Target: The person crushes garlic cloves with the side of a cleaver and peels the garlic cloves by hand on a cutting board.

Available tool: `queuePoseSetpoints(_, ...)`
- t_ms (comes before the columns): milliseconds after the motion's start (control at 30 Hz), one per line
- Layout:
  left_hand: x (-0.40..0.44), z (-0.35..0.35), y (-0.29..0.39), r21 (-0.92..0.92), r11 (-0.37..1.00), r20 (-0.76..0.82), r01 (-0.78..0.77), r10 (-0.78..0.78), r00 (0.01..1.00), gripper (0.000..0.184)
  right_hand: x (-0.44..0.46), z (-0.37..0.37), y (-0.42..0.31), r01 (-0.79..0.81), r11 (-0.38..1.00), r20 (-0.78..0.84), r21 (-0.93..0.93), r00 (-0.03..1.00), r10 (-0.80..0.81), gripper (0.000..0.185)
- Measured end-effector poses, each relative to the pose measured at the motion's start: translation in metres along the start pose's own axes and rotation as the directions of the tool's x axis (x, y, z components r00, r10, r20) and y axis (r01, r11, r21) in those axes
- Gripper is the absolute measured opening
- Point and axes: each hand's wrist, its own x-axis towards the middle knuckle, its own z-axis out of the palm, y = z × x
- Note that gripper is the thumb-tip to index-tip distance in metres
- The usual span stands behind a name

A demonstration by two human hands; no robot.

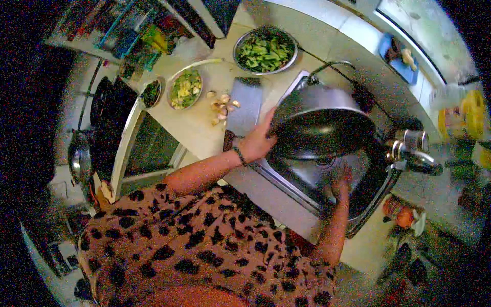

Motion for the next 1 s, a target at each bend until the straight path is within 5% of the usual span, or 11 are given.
queuePoseSetpoints(67,-0.034,0.08,0.02,-0.178,0.981,0.106,0.073,-0.054,0.993,0.078,-0.08,-0.109,0.039,-0.264,0.948,0.024,0.18,0.964,0.264,0.059)
queuePoseSetpoints(133,-0.023,0.086,0.032,-0.097,0.936,0.359,0.337,-0.283,0.889,0.074,-0.083,-0.12,0.07,-0.569,0.815,-0.062,-0.113,0.822,0.565,0.051)
queuePoseSetpoints(233,-0.006,0.15,0.0,-0.103,0.895,0.452,0.435,-0.347,0.822,0.061,-0.088,-0.132,0.087,-0.589,0.724,-0.149,-0.359,0.802,0.579,0.044)
queuePoseSetpoints(333,0.004,0.251,-0.069,-0.112,0.903,0.573,0.415,-0.282,0.77,0.043,-0.089,-0.142,0.043,-0.447,0.87,-0.174,-0.206,0.892,0.417,0.043)
queuePoseSetpoints(467,0.005,0.209,-0.024,-0.136,0.773,0.639,0.619,-0.409,0.652,0.037,-0.075,-0.145,-0.009,-0.438,0.886,-0.194,-0.15,0.892,0.408,0.045)
queuePoseSetpoints(533,0.004,0.194,-0.012,-0.106,0.637,0.66,0.763,-0.529,0.533,0.041,-0.072,-0.133,-0.007,-0.038,0.95,-0.194,-0.309,0.981,-0.024,0.045)
queuePoseSetpoints(700,-0.013,0.247,-0.05,-0.131,0.865,0.504,0.484,-0.362,0.784,0.071,-0.041,-0.121,-0.135,0.051,0.973,-0.042,-0.227,0.997,-0.062,0.036)
queuePoseSetpoints(800,-0.045,0.168,-0.047,-0.371,0.911,0.405,0.178,-0.014,0.914,0.058,-0.009,-0.081,-0.184,0.247,0.969,-0.039,0.008,0.968,-0.246,0.03)
queuePoseSetpoints(867,-0.062,0.082,-0.036,-0.35,0.922,0.447,0.163,0.012,0.894,0.048,0.002,-0.058,-0.257,0.044,0.975,0.128,0.219,0.989,-0.074,0.028)
queuePoseSetpoints(933,-0.071,0.025,-0.047,-0.398,0.885,0.452,0.242,-0.041,0.891,0.041,0.019,-0.009,-0.278,0.261,0.943,0.144,0.208,0.945,-0.294,0.023)
queuePoseSetpoints(1000,-0.08,-0.005,-0.069,-0.451,0.879,0.181,0.156,-0.082,0.98,0.025,0.032,0.03,-0.306,0.366,0.928,0.244,0.074,0.895,-0.373,0.026)
